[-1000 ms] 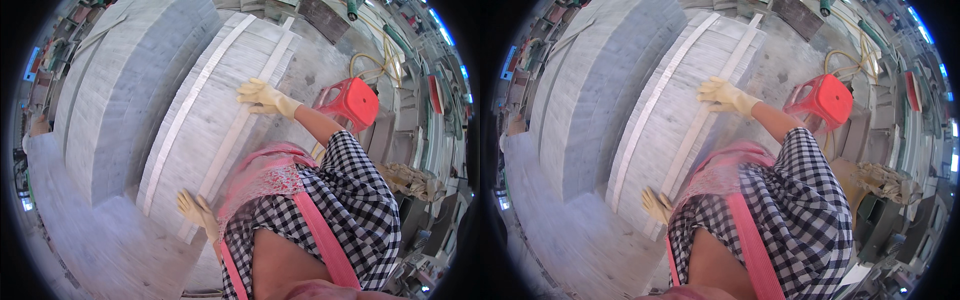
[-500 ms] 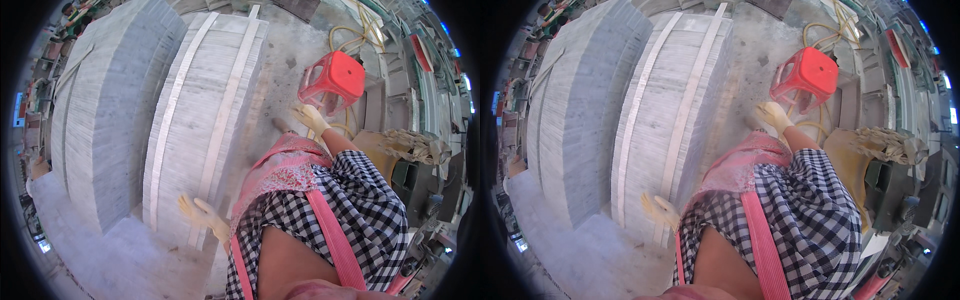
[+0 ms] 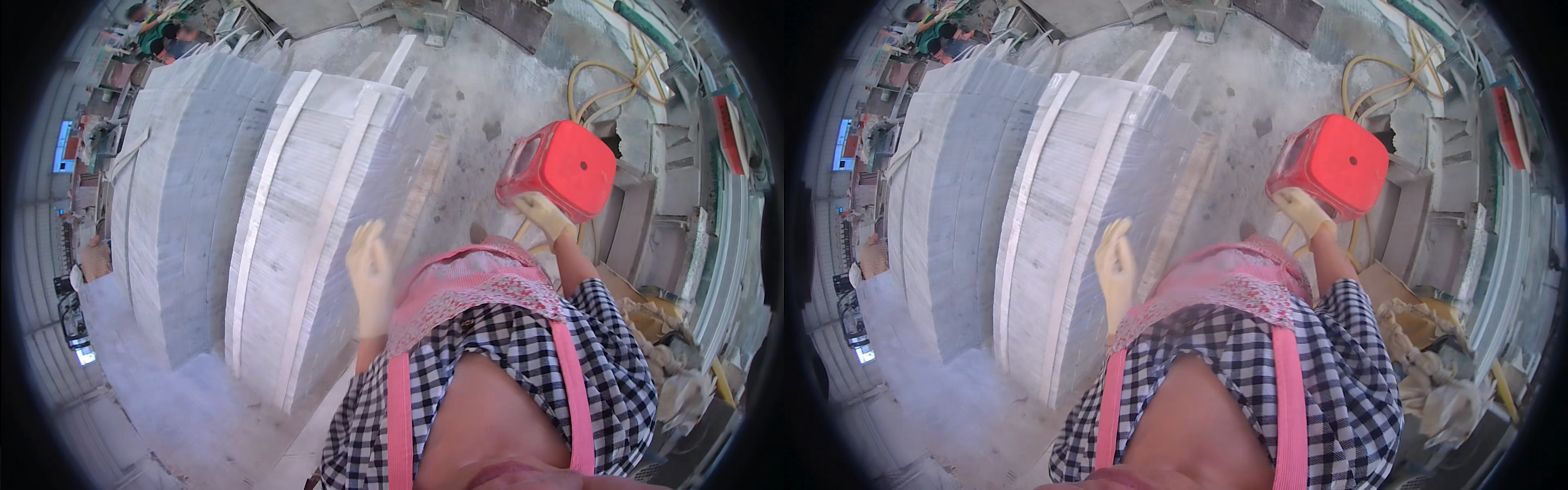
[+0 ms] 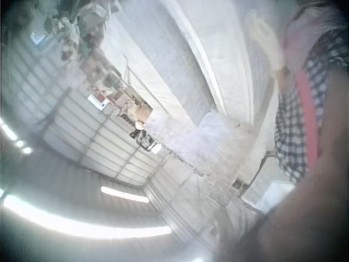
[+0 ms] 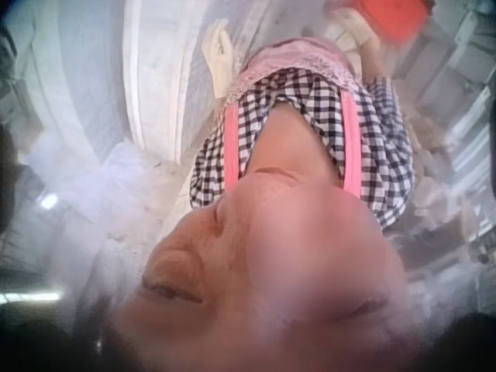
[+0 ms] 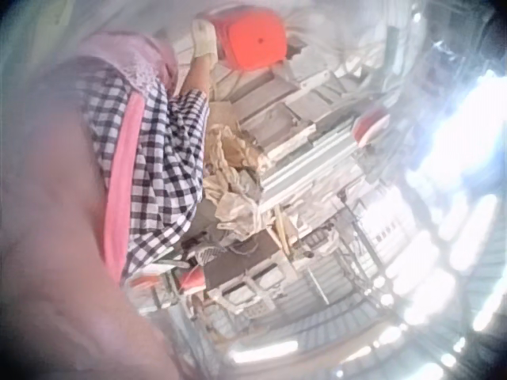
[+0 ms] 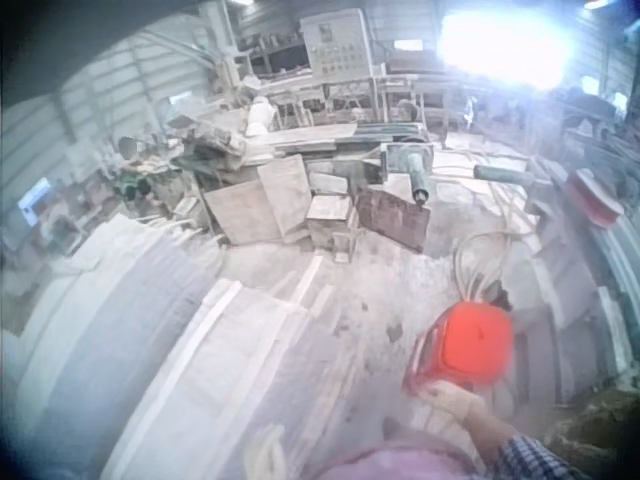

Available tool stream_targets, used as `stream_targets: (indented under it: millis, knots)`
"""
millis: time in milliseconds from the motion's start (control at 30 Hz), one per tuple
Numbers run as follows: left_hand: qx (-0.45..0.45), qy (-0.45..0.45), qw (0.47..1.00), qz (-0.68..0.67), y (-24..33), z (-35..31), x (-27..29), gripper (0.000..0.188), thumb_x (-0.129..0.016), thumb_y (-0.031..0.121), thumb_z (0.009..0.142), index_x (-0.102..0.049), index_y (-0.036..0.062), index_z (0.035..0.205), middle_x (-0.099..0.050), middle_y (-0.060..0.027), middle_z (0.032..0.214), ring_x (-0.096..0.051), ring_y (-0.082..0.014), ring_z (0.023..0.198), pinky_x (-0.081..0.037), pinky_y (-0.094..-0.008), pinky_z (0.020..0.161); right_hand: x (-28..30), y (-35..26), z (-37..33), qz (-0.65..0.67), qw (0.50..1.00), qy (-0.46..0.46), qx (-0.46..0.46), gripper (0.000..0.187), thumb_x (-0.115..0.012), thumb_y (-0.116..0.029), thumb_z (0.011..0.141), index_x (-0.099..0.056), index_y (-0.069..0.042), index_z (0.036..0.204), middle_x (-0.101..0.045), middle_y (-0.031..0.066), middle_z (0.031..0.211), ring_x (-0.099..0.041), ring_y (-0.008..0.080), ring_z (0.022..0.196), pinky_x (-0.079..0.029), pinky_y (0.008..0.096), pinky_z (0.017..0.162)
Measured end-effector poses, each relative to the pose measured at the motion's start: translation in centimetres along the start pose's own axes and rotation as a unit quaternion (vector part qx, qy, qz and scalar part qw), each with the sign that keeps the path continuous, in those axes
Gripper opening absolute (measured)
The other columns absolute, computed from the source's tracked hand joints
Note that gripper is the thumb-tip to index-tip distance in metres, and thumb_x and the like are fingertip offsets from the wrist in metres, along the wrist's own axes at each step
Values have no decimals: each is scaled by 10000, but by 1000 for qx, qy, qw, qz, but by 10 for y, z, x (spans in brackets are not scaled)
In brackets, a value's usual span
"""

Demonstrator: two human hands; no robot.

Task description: The person repeatedly picks up rectangular stone slabs and presses their edges against a rotating grinding wheel to smooth them. After each pass, the person places the slab into a growing stack on the floor. The process is repeated for multiple slabs in a continuous cycle.

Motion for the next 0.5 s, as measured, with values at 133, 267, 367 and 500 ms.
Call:
stream_targets:
  millis: [133, 267, 367, 500]
  knots:
    - [-138, -113, 983, -42, 102, 143, -146, 218, -592, 37, 937, -700, -4, 1123, -709, -198, 1140, -653, -375, 1125, -471, -478, 1056, 162, 74, 57, 127, 984, 77, -97, 397, -572, -322, 981, -694, 36, 1100, -689, 104, 895, -638, 174, 819, -501, 322, 778]
    - [-145, -139, 977, -70, 137, 258, -250, 217, -638, 47, 913, -708, 17, 1116, -720, -171, 1121, -661, -362, 1113, -483, -480, 1051, 256, 131, 107, 224, 937, 233, -129, 370, -521, -317, 1027, -702, 6, 1042, -699, 73, 759, -638, 128, 651, -492, 276, 630]
    - [-145, -141, 975, -95, 141, 317, -303, 214, -655, 58, 909, -714, 30, 1113, -722, -162, 1124, -662, -357, 1112, -489, -475, 1045, 285, 144, 118, 174, 932, 266, -175, 355, -517, -311, 1035, -692, -3, 1001, -678, 67, 681, -619, 137, 605, -487, 285, 626]
    - [-145, -139, 971, -126, 145, 341, -328, 208, -658, 76, 915, -718, 35, 1110, -722, -157, 1132, -665, -354, 1107, -492, -471, 1043, 291, 142, 110, 161, 946, 192, -206, 358, -527, -296, 1009, -650, 18, 888, -638, 70, 668, -592, 150, 611, -467, 324, 622]
Point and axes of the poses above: each hand's wrist, its own z-axis towards the middle knuckle, its own x-axis out of the back of the hand, y = z × x, the point moved 6 cm from there along z, towards the middle knuckle
